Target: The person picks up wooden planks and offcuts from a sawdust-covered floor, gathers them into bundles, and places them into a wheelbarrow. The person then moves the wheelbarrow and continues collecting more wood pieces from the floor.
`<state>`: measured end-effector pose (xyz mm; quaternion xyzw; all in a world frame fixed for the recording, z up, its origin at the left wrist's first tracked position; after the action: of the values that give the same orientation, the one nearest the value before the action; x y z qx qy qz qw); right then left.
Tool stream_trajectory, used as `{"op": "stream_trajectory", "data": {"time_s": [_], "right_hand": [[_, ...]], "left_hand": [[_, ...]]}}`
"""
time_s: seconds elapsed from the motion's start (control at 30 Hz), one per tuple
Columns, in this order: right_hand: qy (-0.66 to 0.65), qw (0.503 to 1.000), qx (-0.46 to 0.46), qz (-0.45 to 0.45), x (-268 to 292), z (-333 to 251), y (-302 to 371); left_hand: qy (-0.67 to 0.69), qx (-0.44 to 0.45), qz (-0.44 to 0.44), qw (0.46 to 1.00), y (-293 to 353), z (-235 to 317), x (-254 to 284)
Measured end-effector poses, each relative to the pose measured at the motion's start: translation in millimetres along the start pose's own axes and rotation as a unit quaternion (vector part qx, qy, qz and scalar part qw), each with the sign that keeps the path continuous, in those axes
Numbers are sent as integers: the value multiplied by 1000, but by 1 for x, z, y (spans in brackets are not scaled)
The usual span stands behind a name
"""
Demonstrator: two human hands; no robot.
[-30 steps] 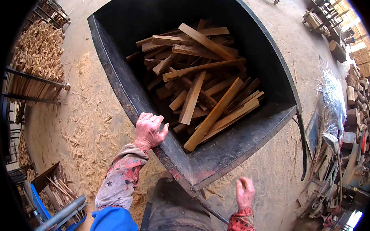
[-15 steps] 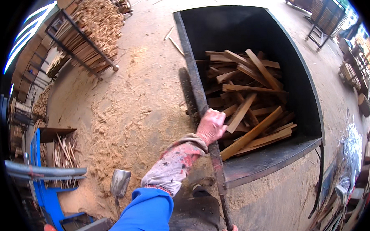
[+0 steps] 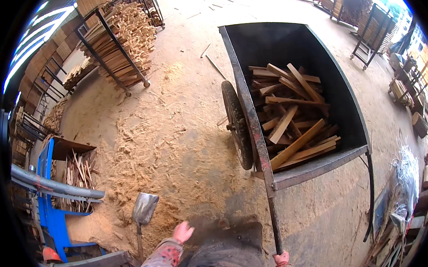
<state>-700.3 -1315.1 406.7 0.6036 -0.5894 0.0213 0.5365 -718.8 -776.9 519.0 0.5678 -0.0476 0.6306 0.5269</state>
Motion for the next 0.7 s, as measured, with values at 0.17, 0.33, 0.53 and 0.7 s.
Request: {"op": "stream_trajectory", "data": {"time_s": [0.17,0.33,0.53,0.7], "right_hand": [[4,999,36,-26,14,-11,0],[-51,986,21,-157,15,-28,6],[-21,978,-14,-208,11,-18,2],[-20,981,21,-192,10,-14,-2]], "left_hand": [[-50,249,-95,963,126,-144,-32],[-31,226,-165,960,186,-150,-78],[131,173,-101,971,201,-94,-125],[159,184,-82,967,236,-74,-134]]}}
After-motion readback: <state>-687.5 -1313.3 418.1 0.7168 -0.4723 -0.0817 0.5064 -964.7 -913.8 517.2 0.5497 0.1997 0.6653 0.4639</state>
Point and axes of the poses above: each hand's wrist, its own y-axis away from the middle knuckle, its own x-axis out of the back of the hand, z = x × y, the point moved 4 cm from there along -y, towards the middle knuckle, and after that the axes turned 6 degrees about -y, right-handed, at the moved point
